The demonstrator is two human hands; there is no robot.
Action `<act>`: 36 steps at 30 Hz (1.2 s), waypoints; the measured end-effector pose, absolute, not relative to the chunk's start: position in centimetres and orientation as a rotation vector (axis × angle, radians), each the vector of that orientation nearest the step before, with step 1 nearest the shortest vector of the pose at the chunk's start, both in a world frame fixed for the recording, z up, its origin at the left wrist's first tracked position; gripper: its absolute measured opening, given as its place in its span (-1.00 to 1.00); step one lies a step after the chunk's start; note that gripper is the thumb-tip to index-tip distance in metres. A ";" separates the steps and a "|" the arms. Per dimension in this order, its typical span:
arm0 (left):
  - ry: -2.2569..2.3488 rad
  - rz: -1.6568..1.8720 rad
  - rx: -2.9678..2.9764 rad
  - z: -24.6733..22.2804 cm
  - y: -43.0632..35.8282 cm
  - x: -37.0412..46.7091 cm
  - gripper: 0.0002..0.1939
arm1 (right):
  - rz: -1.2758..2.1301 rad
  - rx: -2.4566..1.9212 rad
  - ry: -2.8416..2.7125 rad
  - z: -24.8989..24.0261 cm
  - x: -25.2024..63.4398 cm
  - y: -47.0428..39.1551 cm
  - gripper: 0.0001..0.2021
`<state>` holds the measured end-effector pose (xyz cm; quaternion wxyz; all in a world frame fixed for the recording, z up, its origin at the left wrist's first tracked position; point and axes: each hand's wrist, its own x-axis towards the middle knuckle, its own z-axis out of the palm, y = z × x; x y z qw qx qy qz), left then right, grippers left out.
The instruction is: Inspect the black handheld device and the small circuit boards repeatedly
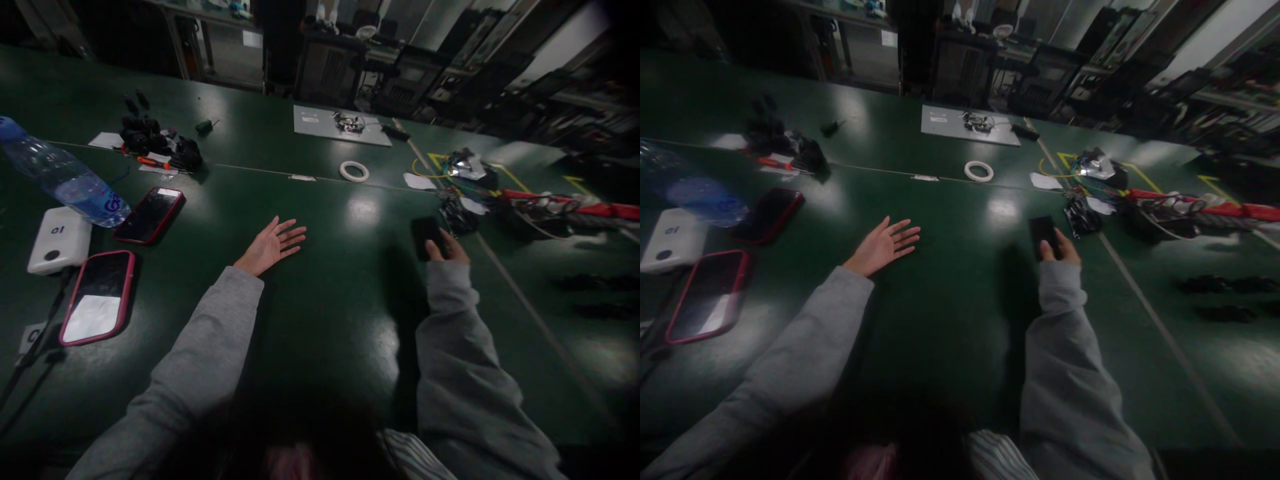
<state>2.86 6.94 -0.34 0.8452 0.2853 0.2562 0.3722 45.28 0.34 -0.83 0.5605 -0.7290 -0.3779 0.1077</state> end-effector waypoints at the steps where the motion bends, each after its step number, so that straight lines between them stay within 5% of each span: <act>1: 0.544 0.783 0.619 -0.4 6.9 2.9 -0.45 | 0.463 -1.570 -0.861 -1.2 41.8 1.0 -0.53; 5: 0.557 0.789 0.679 -0.9 6.8 3.4 -0.53 | 1.354 -1.024 -0.684 -3.5 27.6 3.0 -0.45; 9: 0.609 0.844 0.711 -1.1 6.6 4.0 -0.64 | 1.604 -0.811 -0.545 -5.2 19.5 4.0 -0.55; 23: 0.729 0.967 0.929 -1.4 6.7 3.6 -0.44 | 1.711 -0.774 -0.607 -4.7 18.3 3.7 -0.51; 36: 0.884 0.858 1.162 -0.9 7.2 2.2 -0.31 | 1.403 -1.027 -0.996 -2.9 20.9 3.7 -0.37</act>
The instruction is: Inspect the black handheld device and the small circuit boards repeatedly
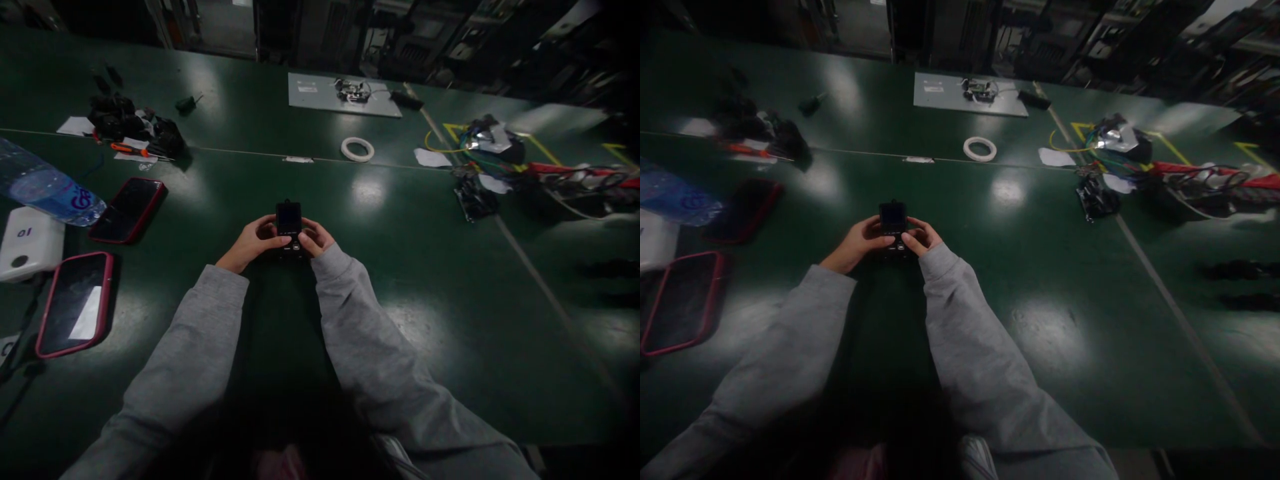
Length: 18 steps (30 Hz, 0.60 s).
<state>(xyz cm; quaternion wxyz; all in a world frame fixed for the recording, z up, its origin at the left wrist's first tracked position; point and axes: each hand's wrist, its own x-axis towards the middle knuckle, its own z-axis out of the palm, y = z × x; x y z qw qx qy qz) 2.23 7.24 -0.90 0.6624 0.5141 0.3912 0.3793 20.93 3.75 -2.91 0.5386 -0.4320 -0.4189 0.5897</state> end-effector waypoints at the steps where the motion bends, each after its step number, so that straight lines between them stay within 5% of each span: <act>1: 0.891 0.853 1.175 -0.9 7.3 2.2 -0.31 | 1.400 -1.040 -0.994 -2.8 20.9 3.7 -0.38; 18: 0.906 0.846 1.237 -0.6 7.1 2.6 -0.32 | 1.358 -1.153 -0.933 -1.9 19.8 3.0 -0.36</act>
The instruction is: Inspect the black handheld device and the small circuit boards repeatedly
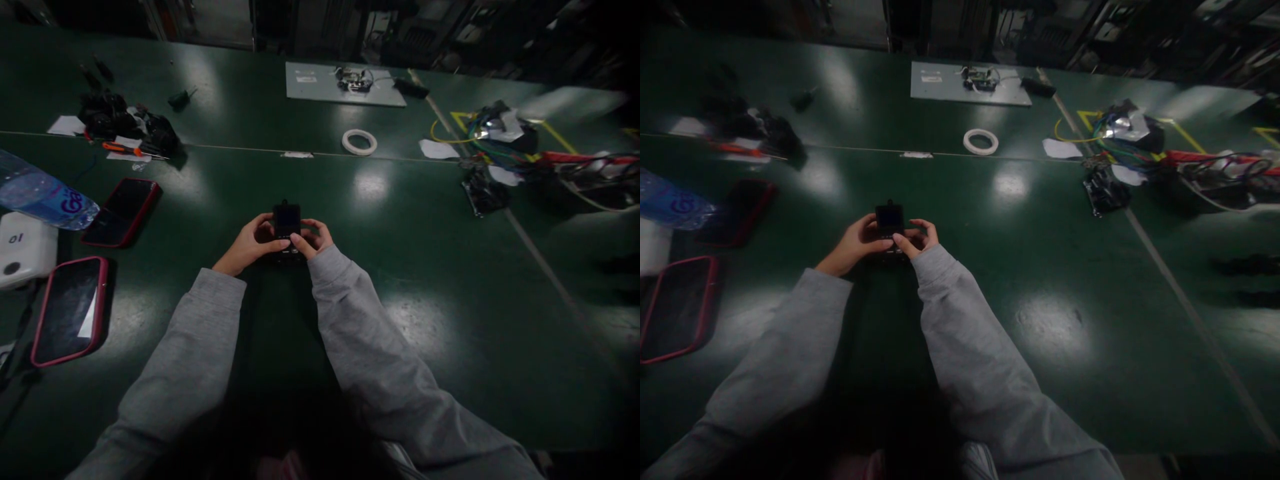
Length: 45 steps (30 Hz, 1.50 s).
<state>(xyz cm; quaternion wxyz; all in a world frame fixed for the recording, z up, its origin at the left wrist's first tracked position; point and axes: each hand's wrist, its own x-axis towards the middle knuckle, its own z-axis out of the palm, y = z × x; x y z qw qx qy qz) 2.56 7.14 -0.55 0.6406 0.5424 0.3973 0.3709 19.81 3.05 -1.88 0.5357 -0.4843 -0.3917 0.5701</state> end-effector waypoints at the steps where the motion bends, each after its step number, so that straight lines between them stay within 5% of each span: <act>1: 0.906 0.848 1.234 -0.6 7.2 2.6 -0.32 | 1.361 -1.154 -0.928 -1.9 19.8 3.0 -0.37; 21: 0.785 0.811 1.177 -1.6 7.7 1.7 -0.52 | 1.309 -1.057 -0.972 -2.0 19.4 2.9 -0.46; 45: 0.773 0.802 1.217 -1.5 7.8 1.7 -0.42 | 1.286 -1.007 -0.973 -2.0 19.0 2.7 -0.46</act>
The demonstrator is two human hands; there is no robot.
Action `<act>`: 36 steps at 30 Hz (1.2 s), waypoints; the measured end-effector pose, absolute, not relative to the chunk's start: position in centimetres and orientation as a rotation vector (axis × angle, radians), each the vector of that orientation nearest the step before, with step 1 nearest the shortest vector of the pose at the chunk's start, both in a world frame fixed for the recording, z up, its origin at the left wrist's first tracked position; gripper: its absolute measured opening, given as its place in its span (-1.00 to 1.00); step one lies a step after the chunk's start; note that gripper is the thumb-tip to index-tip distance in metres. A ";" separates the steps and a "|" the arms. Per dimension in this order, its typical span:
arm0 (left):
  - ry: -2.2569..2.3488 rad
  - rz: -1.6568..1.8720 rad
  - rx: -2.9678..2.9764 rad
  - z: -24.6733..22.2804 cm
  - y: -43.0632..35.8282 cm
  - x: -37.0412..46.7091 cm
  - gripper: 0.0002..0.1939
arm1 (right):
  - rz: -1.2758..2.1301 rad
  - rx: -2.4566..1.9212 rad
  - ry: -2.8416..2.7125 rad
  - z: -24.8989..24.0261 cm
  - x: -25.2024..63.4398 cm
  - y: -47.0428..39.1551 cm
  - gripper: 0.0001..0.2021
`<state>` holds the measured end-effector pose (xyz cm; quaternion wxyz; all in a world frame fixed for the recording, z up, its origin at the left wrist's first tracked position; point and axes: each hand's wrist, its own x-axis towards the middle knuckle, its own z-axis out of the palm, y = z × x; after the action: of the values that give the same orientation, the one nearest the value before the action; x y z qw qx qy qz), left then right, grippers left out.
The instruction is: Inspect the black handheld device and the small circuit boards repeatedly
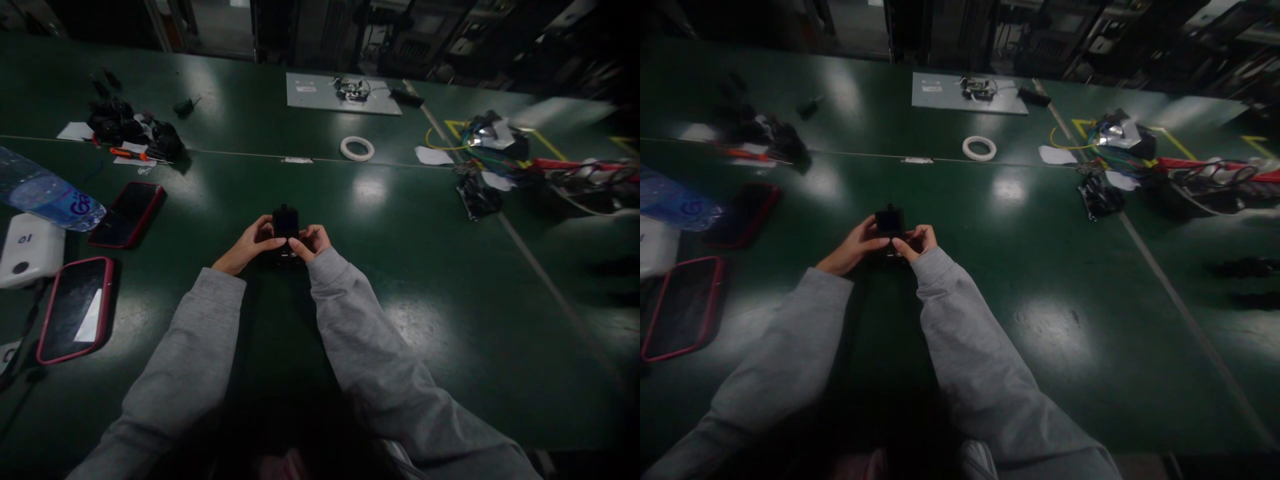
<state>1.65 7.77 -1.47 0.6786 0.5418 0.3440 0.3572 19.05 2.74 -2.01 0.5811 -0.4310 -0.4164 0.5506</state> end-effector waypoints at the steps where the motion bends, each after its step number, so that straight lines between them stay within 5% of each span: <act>1: 0.785 0.800 1.217 -1.5 7.8 1.7 -0.42 | 1.287 -1.006 -0.967 -2.1 19.0 2.8 -0.47; 36: 0.847 0.779 1.187 -0.8 7.5 2.2 -0.32 | 1.259 -1.120 -0.927 -1.8 19.2 3.0 -0.46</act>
<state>2.22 7.47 -0.84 0.6775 0.5282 0.3768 0.3465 19.23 3.03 -1.82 0.5719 -0.4777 -0.3954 0.5370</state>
